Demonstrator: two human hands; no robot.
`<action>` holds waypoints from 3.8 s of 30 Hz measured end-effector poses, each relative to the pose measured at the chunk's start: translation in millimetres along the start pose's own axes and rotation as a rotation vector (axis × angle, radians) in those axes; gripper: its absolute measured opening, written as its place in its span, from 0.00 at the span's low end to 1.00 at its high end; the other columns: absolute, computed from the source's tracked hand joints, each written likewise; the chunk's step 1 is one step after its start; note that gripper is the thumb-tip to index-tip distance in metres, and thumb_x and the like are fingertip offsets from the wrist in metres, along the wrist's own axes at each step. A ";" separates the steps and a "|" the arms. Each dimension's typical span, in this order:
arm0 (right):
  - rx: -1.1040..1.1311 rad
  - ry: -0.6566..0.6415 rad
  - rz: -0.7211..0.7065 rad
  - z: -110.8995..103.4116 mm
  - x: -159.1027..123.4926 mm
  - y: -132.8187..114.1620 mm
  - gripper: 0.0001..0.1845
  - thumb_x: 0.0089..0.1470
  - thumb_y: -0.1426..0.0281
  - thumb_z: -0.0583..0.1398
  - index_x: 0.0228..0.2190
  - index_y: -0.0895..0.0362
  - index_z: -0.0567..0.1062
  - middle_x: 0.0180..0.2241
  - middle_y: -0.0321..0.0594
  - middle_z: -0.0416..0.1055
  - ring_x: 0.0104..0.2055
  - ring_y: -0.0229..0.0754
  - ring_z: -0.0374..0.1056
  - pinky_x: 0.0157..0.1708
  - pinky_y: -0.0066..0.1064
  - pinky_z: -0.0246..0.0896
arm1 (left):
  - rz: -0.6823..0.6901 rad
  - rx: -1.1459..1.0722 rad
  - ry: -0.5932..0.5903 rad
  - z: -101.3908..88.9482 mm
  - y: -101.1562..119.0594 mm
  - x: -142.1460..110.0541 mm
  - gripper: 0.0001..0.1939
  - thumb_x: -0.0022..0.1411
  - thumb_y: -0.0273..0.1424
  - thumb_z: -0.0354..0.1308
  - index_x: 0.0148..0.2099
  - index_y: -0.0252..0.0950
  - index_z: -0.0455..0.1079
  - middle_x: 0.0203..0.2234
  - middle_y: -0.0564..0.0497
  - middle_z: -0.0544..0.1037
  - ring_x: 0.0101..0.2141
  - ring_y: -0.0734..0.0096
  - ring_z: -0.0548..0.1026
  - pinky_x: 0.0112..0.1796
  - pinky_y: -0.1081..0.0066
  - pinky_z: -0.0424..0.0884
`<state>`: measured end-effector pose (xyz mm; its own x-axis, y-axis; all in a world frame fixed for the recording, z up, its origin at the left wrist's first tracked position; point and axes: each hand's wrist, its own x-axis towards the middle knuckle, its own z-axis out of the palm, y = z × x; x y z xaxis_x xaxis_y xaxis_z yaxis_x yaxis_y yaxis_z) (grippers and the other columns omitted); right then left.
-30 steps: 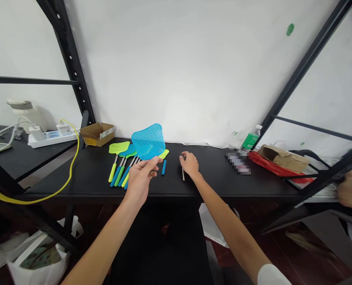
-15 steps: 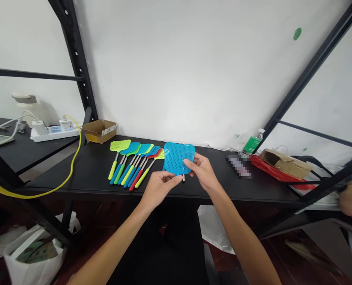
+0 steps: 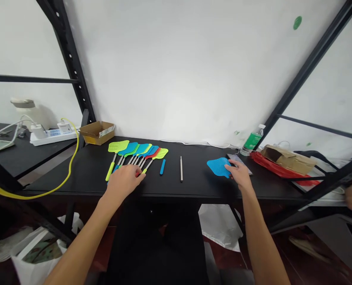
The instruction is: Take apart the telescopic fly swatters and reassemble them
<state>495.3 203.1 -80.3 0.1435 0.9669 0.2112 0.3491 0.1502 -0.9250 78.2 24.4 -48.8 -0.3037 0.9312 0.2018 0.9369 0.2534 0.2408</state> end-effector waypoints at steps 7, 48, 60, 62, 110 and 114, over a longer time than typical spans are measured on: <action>-0.599 0.046 -0.085 15.8 -8.5 1.3 0.21 0.52 0.59 0.60 0.46 0.52 0.80 0.38 0.46 0.79 0.38 0.52 0.75 0.38 0.39 0.66 | -0.036 0.095 -0.019 5.3 5.1 -2.9 0.14 0.60 0.43 0.53 0.35 0.39 0.73 0.33 0.45 0.80 0.36 0.55 0.77 0.29 0.69 0.62; 1.227 -0.267 0.369 97.6 -112.8 -99.6 0.20 0.51 0.56 0.67 0.28 0.52 0.63 0.13 0.20 0.38 0.14 0.31 0.32 0.11 0.25 0.35 | 0.402 -0.275 -0.158 32.9 125.8 -74.3 0.16 0.73 0.43 0.39 0.41 0.40 0.63 0.21 0.51 0.69 0.22 0.64 0.70 0.26 0.69 0.48; 1.250 -0.374 0.193 64.9 -113.2 -127.4 0.22 0.53 0.50 0.66 0.29 0.52 0.64 0.13 0.19 0.36 0.14 0.30 0.29 0.11 0.25 0.28 | -0.011 -1.640 -0.994 12.9 147.3 -82.6 0.24 0.64 0.55 0.53 0.34 0.39 0.57 0.13 0.66 0.49 0.14 0.83 0.39 0.16 0.78 0.41; 1.263 -0.385 0.147 56.2 -112.5 -129.9 0.21 0.54 0.50 0.65 0.29 0.52 0.65 0.13 0.20 0.37 0.14 0.30 0.29 0.12 0.25 0.27 | -0.063 -1.788 -1.131 8.8 152.0 -87.6 0.22 0.65 0.53 0.54 0.34 0.40 0.56 0.11 0.67 0.47 0.13 0.83 0.37 0.15 0.78 0.41; 1.100 -0.548 0.083 46.3 -61.2 -93.5 0.14 0.60 0.61 0.60 0.34 0.62 0.74 0.21 0.35 0.64 0.21 0.32 0.55 0.17 0.22 0.45 | 0.049 -0.212 0.154 36.1 73.1 11.8 0.25 0.70 0.41 0.44 0.59 0.35 0.71 0.55 0.39 0.73 0.49 0.48 0.74 0.46 0.56 0.68; 0.970 -0.920 0.085 62.6 -87.3 -101.8 0.19 0.64 0.58 0.56 0.31 0.61 0.74 0.16 0.31 0.59 0.16 0.31 0.49 0.15 0.22 0.42 | 0.136 -0.831 -0.068 20.1 78.9 -14.7 0.26 0.67 0.45 0.51 0.58 0.36 0.72 0.46 0.42 0.78 0.42 0.58 0.76 0.39 0.64 0.70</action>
<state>389.3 116.3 -24.4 -0.6733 0.7093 0.2086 -0.4784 -0.2029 -0.8544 160.1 35.9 -51.8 -0.1614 0.9600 0.2287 0.5243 -0.1129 0.8440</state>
